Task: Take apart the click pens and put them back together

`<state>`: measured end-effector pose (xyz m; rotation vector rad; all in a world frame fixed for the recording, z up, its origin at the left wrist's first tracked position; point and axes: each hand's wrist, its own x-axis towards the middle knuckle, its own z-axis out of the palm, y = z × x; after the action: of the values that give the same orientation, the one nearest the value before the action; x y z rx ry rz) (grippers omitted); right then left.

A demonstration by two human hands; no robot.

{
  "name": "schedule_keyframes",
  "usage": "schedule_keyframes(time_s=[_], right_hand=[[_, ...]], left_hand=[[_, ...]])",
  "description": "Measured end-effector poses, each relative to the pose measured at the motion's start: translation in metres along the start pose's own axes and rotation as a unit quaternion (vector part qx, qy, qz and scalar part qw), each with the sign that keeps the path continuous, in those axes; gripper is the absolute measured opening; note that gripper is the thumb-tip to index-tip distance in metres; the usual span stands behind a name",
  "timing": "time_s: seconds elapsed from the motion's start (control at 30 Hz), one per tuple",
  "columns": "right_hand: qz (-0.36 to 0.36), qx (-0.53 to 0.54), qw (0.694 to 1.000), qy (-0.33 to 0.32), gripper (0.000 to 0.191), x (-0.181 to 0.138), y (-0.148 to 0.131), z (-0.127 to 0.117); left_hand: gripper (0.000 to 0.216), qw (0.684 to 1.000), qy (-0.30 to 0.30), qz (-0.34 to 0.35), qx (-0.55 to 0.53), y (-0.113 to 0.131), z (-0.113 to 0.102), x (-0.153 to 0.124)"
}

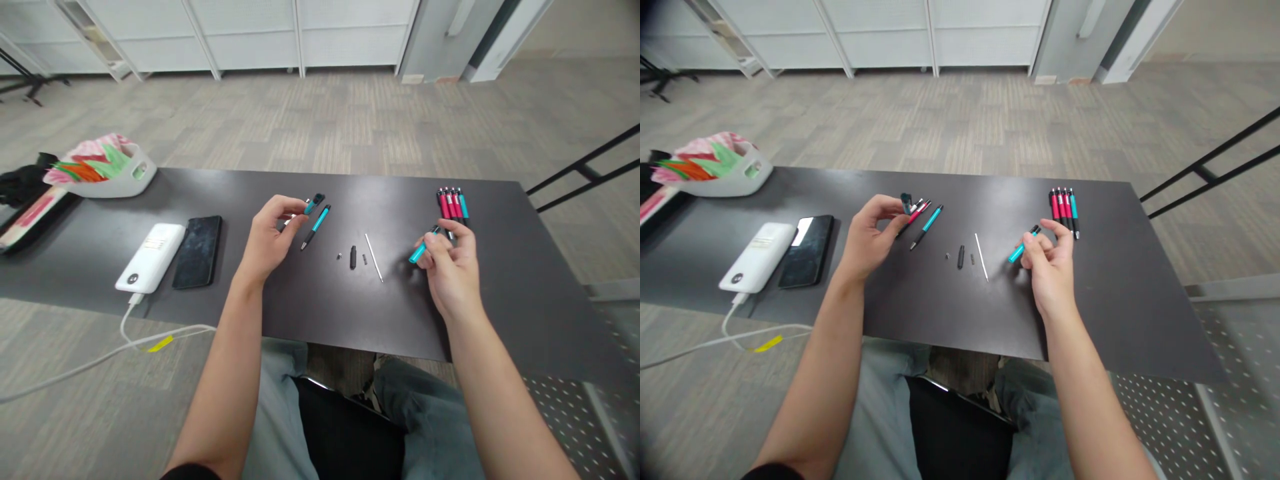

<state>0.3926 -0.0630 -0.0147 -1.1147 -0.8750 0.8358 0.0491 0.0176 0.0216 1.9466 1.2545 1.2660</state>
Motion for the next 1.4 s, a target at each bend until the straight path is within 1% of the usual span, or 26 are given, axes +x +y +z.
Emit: schedule_keyframes(time_s=[0.07, 0.1, 0.17, 0.3, 0.37, 0.47, 0.53, 0.6, 0.7, 0.8, 0.87, 0.97, 1.03, 1.1, 1.17, 1.27, 1.33, 1.4], right_hand=[[-0.008, 0.002, 1.0, -0.002, 0.049, 0.0, 0.002, 0.0], [-0.011, 0.002, 1.0, -0.004, 0.048, -0.001, 0.003, -0.001], [-0.01, 0.007, 1.0, 0.0, 0.048, -0.001, 0.004, -0.001], [-0.005, 0.017, 1.0, 0.009, 0.053, -0.003, 0.003, 0.001], [-0.006, 0.005, 1.0, 0.004, 0.049, -0.005, 0.002, 0.003], [-0.005, -0.015, 1.0, 0.009, 0.044, -0.006, 0.001, 0.007], [-0.005, -0.021, 1.0, 0.019, 0.046, -0.007, 0.001, 0.009], [-0.009, -0.021, 0.999, 0.026, 0.047, -0.006, 0.002, 0.01], [-0.013, -0.019, 0.999, 0.026, 0.045, -0.005, 0.003, 0.01], [-0.018, -0.023, 0.999, 0.018, 0.044, -0.005, 0.004, 0.01], [-0.022, -0.025, 0.999, 0.013, 0.047, -0.005, 0.005, 0.009], [-0.018, -0.031, 0.999, 0.008, 0.049, -0.004, 0.008, 0.008], [-0.019, -0.036, 0.999, -0.001, 0.048, -0.003, 0.011, 0.006], [-0.027, -0.039, 0.999, -0.014, 0.048, -0.002, 0.014, 0.004], [-0.032, -0.042, 0.998, -0.02, 0.048, -0.002, 0.016, 0.004], [-0.029, -0.046, 0.998, -0.021, 0.047, -0.003, 0.016, 0.005], [-0.034, -0.046, 0.998, -0.017, 0.046, -0.003, 0.014, 0.006], [-0.042, -0.039, 0.998, -0.01, 0.048, -0.004, 0.014, 0.006]], left_hand=[[0.008, 0.999, 0.0, 0.032, -0.014, 0.001, 0.002, -0.001], [0.008, 0.999, 0.001, 0.038, -0.015, 0.001, 0.002, -0.001], [0.006, 1.0, 0.002, 0.026, -0.001, 0.002, 0.002, -0.001], [0.006, 0.998, 0.008, -0.031, 0.046, 0.008, 0.0, 0.0], [0.008, 0.997, 0.02, -0.047, 0.056, 0.01, -0.001, 0.001], [0.014, 0.991, 0.061, -0.082, 0.084, 0.009, -0.004, 0.002], [0.017, 0.98, 0.099, -0.118, 0.122, 0.003, -0.01, 0.001], [0.019, 0.966, 0.119, -0.161, 0.165, -0.004, -0.017, -0.002], [0.015, 0.943, 0.097, -0.226, 0.223, -0.016, -0.028, -0.006], [0.009, 0.927, 0.074, -0.26, 0.261, -0.027, -0.034, -0.009], [0.008, 0.924, 0.061, -0.26, 0.275, -0.033, -0.035, -0.009], [0.008, 0.923, 0.064, -0.229, 0.304, -0.034, -0.033, -0.009], [0.011, 0.923, 0.083, -0.192, 0.322, -0.029, -0.029, -0.008], [0.015, 0.929, 0.079, -0.157, 0.325, -0.019, -0.02, -0.008], [0.017, 0.941, 0.021, -0.134, 0.311, -0.006, -0.007, -0.008], [0.02, 0.939, -0.057, -0.119, 0.318, 0.01, 0.015, -0.009], [0.021, 0.931, -0.085, -0.115, 0.336, 0.017, 0.025, -0.01], [0.019, 0.923, -0.102, -0.116, 0.351, 0.022, 0.03, -0.011]])
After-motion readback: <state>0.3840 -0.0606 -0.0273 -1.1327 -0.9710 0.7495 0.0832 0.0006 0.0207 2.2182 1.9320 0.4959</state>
